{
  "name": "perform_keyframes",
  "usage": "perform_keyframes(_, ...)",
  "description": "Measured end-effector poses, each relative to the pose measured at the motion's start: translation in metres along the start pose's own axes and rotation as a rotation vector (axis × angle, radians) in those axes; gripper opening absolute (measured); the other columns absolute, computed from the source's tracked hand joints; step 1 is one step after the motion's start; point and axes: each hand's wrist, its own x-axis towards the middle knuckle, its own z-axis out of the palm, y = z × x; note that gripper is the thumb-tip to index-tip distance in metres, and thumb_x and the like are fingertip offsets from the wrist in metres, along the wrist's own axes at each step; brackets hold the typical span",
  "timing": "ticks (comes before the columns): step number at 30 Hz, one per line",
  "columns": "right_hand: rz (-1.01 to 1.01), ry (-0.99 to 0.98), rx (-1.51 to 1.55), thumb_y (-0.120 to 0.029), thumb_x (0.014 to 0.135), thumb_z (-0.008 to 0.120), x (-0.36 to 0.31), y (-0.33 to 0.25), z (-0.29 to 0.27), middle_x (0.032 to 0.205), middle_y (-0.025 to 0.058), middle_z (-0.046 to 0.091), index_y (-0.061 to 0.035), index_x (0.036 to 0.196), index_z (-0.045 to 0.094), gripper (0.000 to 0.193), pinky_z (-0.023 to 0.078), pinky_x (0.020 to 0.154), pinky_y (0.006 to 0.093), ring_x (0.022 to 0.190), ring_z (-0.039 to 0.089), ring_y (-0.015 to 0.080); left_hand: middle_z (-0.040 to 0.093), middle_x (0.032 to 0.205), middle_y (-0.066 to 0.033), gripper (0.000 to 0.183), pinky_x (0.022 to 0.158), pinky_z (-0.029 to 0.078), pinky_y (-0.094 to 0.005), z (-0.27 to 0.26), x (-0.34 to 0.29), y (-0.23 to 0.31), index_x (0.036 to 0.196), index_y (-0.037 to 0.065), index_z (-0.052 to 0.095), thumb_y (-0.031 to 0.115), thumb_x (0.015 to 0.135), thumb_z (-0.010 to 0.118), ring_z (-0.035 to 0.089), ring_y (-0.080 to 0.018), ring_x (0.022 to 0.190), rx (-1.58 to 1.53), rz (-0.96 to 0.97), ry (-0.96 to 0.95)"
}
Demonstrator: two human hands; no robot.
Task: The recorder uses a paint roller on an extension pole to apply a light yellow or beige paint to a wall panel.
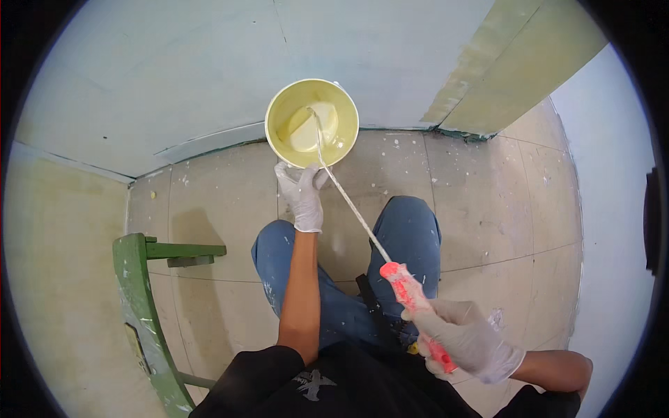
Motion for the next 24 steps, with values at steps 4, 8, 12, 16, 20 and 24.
perform_keyframes(4,-0.035,0.141,-0.257,-0.032,0.097,0.059,-0.012,-0.017,-0.014,0.056,0.0032,0.05,0.0022,0.093,0.06,0.035,0.036,0.039,0.026,0.042,0.049,0.0096,0.05,0.114,-0.0111,0.04,0.082,0.06,-0.0458,-0.004,0.007,0.006,0.113,0.007,0.037,-0.002,0.084,0.063,0.061,-0.0225,0.098,0.065,0.029,0.015)
perform_keyframes(8,-0.082,0.297,-0.518,-0.036,0.097,0.057,-0.025,-0.03,-0.031,0.058,-0.0005,0.049,-0.0003,0.092,0.063,0.037,0.038,0.047,0.0266,0.048,0.046,0.0071,0.053,0.11,-0.0133,0.042,0.081,0.061,-0.0402,-0.008,0.006,0.012,0.116,0.003,0.038,-0.007,0.083,0.061,0.062,-0.0229,0.096,0.023,0.007,0.012)
perform_keyframes(12,-0.174,0.454,-0.437,-0.033,0.096,0.059,-0.032,-0.036,-0.042,0.062,0.0004,0.047,0.0013,0.091,0.062,0.035,0.038,0.049,0.0289,0.051,0.041,0.0094,0.053,0.114,-0.0132,0.041,0.077,0.061,-0.0392,-0.023,0.01,0.016,0.118,0.004,0.038,-0.006,0.084,0.059,0.064,-0.0246,0.095,0.18,-0.041,-0.037)
perform_keyframes(16,-0.475,0.622,-0.842,-0.021,0.091,0.063,-0.035,-0.011,-0.05,0.061,0.0068,0.052,0.0022,0.089,0.063,0.023,0.039,0.048,0.033,0.05,0.047,0.0155,0.055,0.109,-0.0119,0.039,0.076,0.062,-0.038,-0.021,0.008,0.008,0.116,0.004,0.039,-0.006,0.084,0.059,0.064,-0.0224,0.092,0.265,-0.05,-0.06)
perform_keyframes(20,-0.772,0.729,-1.193,-0.011,0.084,0.067,-0.03,-0.002,-0.062,0.066,0.0133,0.057,0.0023,0.103,0.065,0.023,0.041,0.047,0.0355,0.052,0.056,0.0234,0.056,0.106,-0.0109,0.038,0.075,0.062,-0.0382,-0.034,0.013,-0.001,0.114,0.004,0.04,-0.005,0.084,0.06,0.065,-0.021,0.089,0.26,-0.107,-0.029)
perform_keyframes(24,-1.119,0.864,-1.392,-0.012,0.081,0.071,-0.022,0.013,-0.077,0.075,0.0101,0.061,-0.0008,0.117,0.063,0.039,0.042,0.048,0.0343,0.056,0.058,0.0235,0.058,0.104,-0.015,0.04,0.077,0.062,-0.0394,-0.048,0.012,-0.019,0.118,0.005,0.036,-0.001,0.085,0.059,0.065,-0.0219,0.087,0.198,-0.183,0.054)
